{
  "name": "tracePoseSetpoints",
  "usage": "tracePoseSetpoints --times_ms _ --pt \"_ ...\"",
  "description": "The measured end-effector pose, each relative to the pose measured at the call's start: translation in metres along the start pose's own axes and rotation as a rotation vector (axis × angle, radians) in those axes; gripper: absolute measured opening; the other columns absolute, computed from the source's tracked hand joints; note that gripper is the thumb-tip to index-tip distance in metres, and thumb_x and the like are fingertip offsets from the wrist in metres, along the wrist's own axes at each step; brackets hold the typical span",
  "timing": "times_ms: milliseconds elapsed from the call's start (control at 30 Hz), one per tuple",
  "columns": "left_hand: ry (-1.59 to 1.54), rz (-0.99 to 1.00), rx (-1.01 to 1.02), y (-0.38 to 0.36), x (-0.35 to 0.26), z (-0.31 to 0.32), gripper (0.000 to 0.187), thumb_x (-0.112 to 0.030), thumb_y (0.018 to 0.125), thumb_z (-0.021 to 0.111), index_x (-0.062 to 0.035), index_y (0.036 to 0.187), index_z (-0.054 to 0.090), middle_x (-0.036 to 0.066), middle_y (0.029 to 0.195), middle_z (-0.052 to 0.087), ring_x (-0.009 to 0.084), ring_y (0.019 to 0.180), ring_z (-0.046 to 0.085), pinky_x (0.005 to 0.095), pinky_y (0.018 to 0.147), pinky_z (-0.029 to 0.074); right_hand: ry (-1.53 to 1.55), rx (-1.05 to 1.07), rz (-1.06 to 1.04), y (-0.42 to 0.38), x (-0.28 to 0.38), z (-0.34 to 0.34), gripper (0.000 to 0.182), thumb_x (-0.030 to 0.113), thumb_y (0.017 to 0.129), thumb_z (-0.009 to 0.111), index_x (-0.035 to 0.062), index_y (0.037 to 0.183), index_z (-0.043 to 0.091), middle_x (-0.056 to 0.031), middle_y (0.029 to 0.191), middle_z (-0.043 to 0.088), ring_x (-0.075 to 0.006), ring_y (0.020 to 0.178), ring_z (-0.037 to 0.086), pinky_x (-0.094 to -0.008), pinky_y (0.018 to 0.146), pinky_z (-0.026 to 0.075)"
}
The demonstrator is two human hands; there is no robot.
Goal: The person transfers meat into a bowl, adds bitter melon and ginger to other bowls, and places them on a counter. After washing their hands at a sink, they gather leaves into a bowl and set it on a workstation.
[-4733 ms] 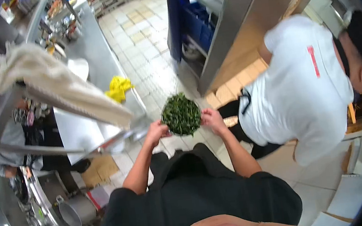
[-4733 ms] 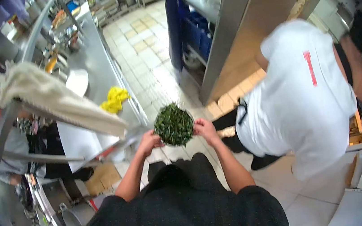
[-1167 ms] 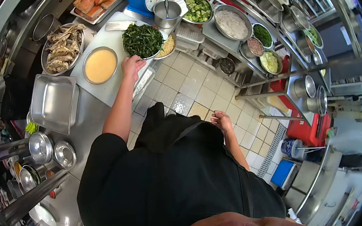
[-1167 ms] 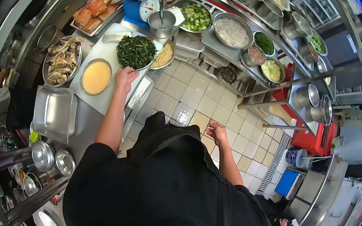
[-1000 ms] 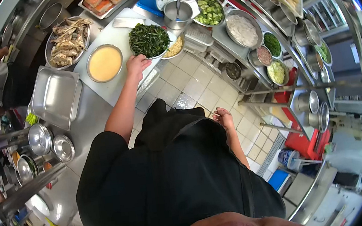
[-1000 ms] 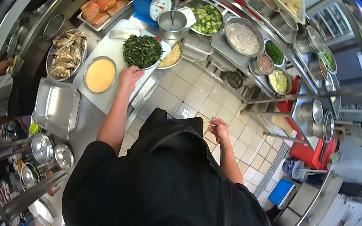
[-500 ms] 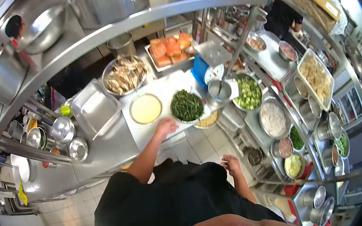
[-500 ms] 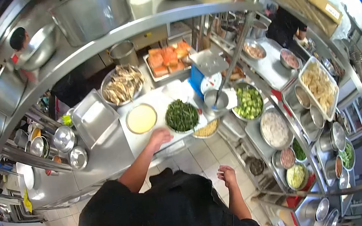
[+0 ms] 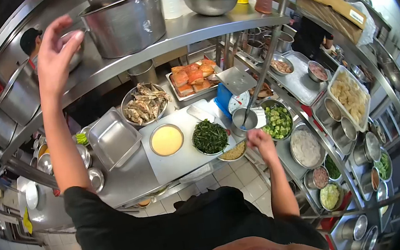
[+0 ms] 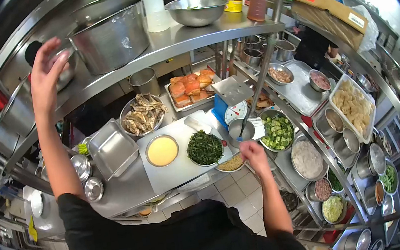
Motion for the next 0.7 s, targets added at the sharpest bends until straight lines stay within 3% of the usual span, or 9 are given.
tracePoseSetpoints --times_ms 67,133,233,300,400,500,600,633,700 --pt "0.173 0.001 -0.018 0.016 0.003 0.013 0.055 -0.025 0.083 0.069 -0.0042 0.130 0.048 0.010 0.130 0.049 0.0172 0.112 0.053 0.0302 0.088 0.046 -0.119 0.043 -0.181 0.018 0.087 0.019 0.022 0.017 0.088 0.062 0.0005 0.103 0.061 -0.0022 0.083 0.062 -0.0102 0.071 0.058 -0.0255 0.068 0.048" --pt "0.276 0.075 0.067 0.026 0.009 0.028 0.057 -0.027 0.082 0.071 -0.0038 0.129 0.050 0.010 0.126 0.053 0.0180 0.109 0.054 0.0311 0.088 0.046 -0.135 0.052 -0.297 0.024 0.162 0.038 0.019 0.012 0.087 0.063 0.0028 0.104 0.062 0.0011 0.077 0.061 -0.0046 0.067 0.052 -0.0201 0.059 0.040" --pt "0.384 0.074 0.100 0.026 0.007 0.032 0.056 -0.030 0.079 0.074 -0.0030 0.124 0.054 0.009 0.116 0.059 0.0179 0.102 0.057 0.0311 0.087 0.046 -0.050 0.105 -0.435 0.024 0.234 0.065 0.022 0.007 0.086 0.063 0.0011 0.107 0.060 0.0007 0.079 0.062 -0.0037 0.070 0.054 -0.0187 0.062 0.042" --pt "0.435 0.124 0.039 0.025 -0.001 0.032 0.053 -0.034 0.075 0.076 -0.0019 0.115 0.061 0.007 0.101 0.065 0.0165 0.094 0.058 0.0301 0.084 0.046 -0.049 0.170 -0.464 0.028 0.255 0.080 0.021 0.005 0.086 0.063 0.0002 0.106 0.060 0.0000 0.083 0.062 -0.0054 0.075 0.057 -0.0196 0.066 0.044" --pt "0.465 0.141 0.043 0.027 -0.009 0.036 0.054 -0.040 0.072 0.077 -0.0042 0.111 0.064 0.009 0.100 0.066 0.0155 0.091 0.058 0.0295 0.081 0.047 -0.061 0.235 -0.531 0.032 0.276 0.106 0.020 0.002 0.086 0.061 -0.0009 0.105 0.061 -0.0020 0.102 0.059 -0.0076 0.079 0.059 -0.0214 0.071 0.047" --pt "0.560 0.096 0.092 0.025 -0.027 0.040 0.054 -0.040 0.072 0.076 -0.0062 0.112 0.064 0.015 0.107 0.066 0.0226 0.087 0.062 0.0354 0.080 0.049 -0.122 0.262 -0.564 0.039 0.281 0.124 0.020 0.003 0.086 0.060 -0.0021 0.106 0.060 -0.0060 0.112 0.057 -0.0129 0.086 0.062 -0.0271 0.079 0.051" --pt "0.438 0.005 0.277 0.043 -0.010 0.019 0.050 -0.037 0.074 0.075 -0.0063 0.112 0.063 0.016 0.109 0.065 0.0277 0.099 0.063 0.0337 0.084 0.049 -0.129 0.262 -0.542 0.040 0.272 0.132 0.020 0.002 0.086 0.060 -0.0033 0.106 0.060 -0.0072 0.113 0.056 -0.0139 0.087 0.062 -0.0271 0.078 0.051" --pt "0.276 -0.005 0.225 0.042 -0.034 0.007 0.024 -0.015 0.080 0.062 -0.0011 0.099 0.068 0.013 0.087 0.070 0.0197 0.074 0.067 0.0296 0.073 0.052 -0.132 0.271 -0.543 0.039 0.269 0.135 0.020 0.002 0.086 0.060 -0.0033 0.105 0.060 -0.0073 0.113 0.057 -0.0140 0.086 0.062 -0.0271 0.078 0.051" --pt "0.527 0.038 0.172 0.074 -0.037 -0.015 0.026 -0.015 0.077 0.059 0.0031 0.093 0.067 0.016 0.081 0.069 0.0229 0.071 0.066 0.0341 0.068 0.051 -0.138 0.278 -0.520 0.041 0.260 0.137 0.020 0.003 0.086 0.061 -0.0030 0.105 0.061 -0.0075 0.113 0.057 -0.0143 0.085 0.062 -0.0271 0.077 0.051"
Point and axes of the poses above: each hand's wrist, its own y-axis towards the middle knuckle, its own z-axis out of the palm, x = y × z, the point moved 10 cm from there along y, towards the middle knuckle
